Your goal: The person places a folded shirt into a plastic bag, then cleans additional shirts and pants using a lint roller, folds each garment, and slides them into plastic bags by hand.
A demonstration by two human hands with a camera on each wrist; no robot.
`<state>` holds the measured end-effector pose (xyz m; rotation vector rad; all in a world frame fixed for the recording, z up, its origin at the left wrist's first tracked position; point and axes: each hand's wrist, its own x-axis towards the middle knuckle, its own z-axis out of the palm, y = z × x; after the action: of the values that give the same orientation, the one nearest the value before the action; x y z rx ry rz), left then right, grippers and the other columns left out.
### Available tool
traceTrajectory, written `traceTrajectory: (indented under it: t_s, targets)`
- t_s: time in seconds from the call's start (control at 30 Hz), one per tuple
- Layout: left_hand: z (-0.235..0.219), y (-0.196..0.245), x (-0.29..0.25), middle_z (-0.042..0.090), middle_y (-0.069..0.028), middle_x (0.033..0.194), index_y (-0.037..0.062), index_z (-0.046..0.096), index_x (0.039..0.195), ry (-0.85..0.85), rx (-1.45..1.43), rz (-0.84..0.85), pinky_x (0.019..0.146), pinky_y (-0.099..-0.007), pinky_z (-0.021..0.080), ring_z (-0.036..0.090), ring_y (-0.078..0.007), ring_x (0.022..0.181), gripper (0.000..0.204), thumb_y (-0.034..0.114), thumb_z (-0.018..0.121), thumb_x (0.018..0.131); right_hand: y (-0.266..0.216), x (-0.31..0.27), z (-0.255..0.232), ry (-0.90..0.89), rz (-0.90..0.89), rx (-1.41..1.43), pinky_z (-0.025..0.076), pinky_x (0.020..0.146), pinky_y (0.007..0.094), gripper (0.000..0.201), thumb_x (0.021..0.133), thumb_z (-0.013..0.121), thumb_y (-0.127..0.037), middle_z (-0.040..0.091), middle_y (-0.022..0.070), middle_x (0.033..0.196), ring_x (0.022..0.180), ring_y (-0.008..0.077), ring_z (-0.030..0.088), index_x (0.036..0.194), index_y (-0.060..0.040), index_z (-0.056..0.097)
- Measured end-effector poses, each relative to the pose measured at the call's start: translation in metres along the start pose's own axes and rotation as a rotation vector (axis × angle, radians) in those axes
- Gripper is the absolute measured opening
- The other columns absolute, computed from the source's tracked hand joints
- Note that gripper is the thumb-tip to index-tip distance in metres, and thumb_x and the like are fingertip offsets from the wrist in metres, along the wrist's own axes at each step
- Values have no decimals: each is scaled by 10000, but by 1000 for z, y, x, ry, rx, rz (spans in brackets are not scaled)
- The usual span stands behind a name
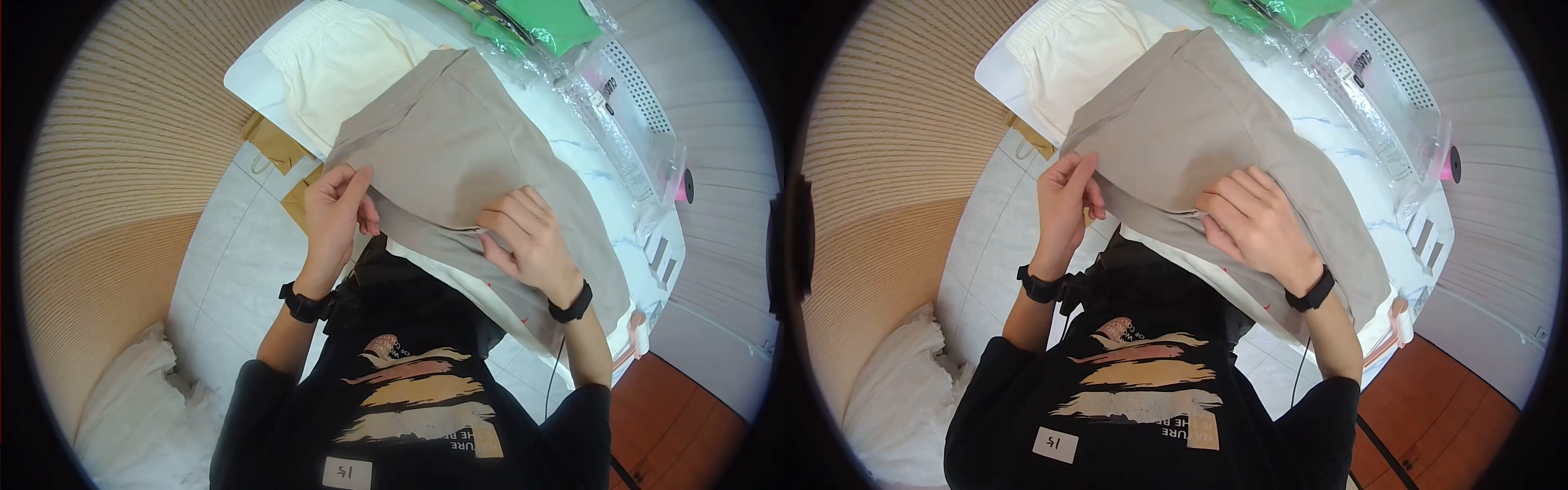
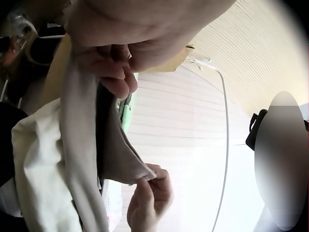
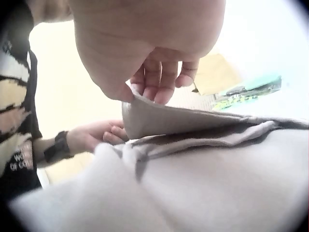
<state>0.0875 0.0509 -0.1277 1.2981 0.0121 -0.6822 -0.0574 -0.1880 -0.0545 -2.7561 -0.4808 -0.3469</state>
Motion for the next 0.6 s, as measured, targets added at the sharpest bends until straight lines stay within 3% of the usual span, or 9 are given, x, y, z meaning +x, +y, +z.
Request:
traceTrajectory:
  t_s: [0.07, 0.13, 0.2, 0.27, 0.33, 0.4, 0.47, 0.57, 0.6]
  targets:
    - [-7, -4, 0, 642, -60, 583, 32, 650, 848, -1, 41, 30, 407, -232, 394, 569, -115, 413, 262, 224, 695, 1020, -1, -2, -1, 51, 42, 75, 471, 821, 349, 165, 782, 750, -121, 638, 55, 956, 922, 236, 634, 914, -64, 669]
    - [-11, -7, 1, 644, -56, 587, 25, 668, 859, -10, 66, -3, 408, -228, 393, 558, -107, 410, 258, 224, 693, 1021, 4, -5, 1, -218, 3, 55, 475, 814, 351, 162, 818, 756, -111, 651, 72, 953, 913, 241, 637, 938, -57, 662]
    - [-17, -3, 3, 647, -52, 590, 18, 686, 870, -21, 88, -33, 409, -223, 392, 547, -100, 407, 255, 223, 692, 1022, 10, -6, -1, -154, 35, 149, 488, 791, 373, 151, 836, 752, -105, 654, 83, 944, 896, 258, 644, 940, -56, 653]
    - [-23, 17, 5, 659, -48, 615, -4, 727, 908, 80, 433, 135, 445, -235, 406, 572, -90, 464, 236, 207, 701, 1011, 21, -12, -6, -88, 67, 247, 501, 768, 395, 142, 854, 749, -99, 657, 95, 936, 879, 276, 652, 941, -55, 645]
    - [-13, 67, 33, 686, -85, 670, -24, 748, 946, 89, 756, 491, 545, -274, 478, 641, -129, 585, 196, 169, 725, 973, 38, -28, -17, 53, 534, 96, 518, 723, 444, 127, 879, 740, -102, 653, 111, 914, 852, 324, 663, 922, -54, 631]
    - [19, 91, 64, 735, -67, 800, -12, 750, 1004, -131, 877, 753, 583, -248, 499, 669, -122, 731, 171, 152, 708, 977, 48, -42, -15, 23, 589, 9, 524, 715, 457, 151, 868, 748, -108, 644, 115, 915, 844, 339, 666, 937, -57, 624]
    - [54, 93, 122, 744, -105, 824, 14, 762, 1005, -335, 1038, 883, 668, -316, 548, 712, -182, 805, 200, 203, 705, 971, 43, -54, -7, 0, 666, -77, 530, 708, 471, 176, 857, 756, -113, 636, 119, 916, 837, 353, 670, 951, -59, 618]
    - [107, 81, 198, 758, -124, 869, 36, 773, 1001, -391, 1179, 818, 724, -363, 561, 728, -222, 822, 275, 300, 710, 957, 31, -53, 6, 74, 520, -194, 551, 752, 462, 276, 810, 765, -102, 613, 124, 980, 840, 354, 668, 1029, -64, 600]
    - [124, 84, 204, 761, -123, 854, 45, 780, 1003, -370, 1314, 640, 727, -360, 562, 731, -228, 805, 303, 335, 721, 940, 32, -51, 9, 89, 539, -199, 551, 752, 462, 276, 810, 765, -102, 613, 124, 980, 840, 354, 668, 1029, -64, 600]
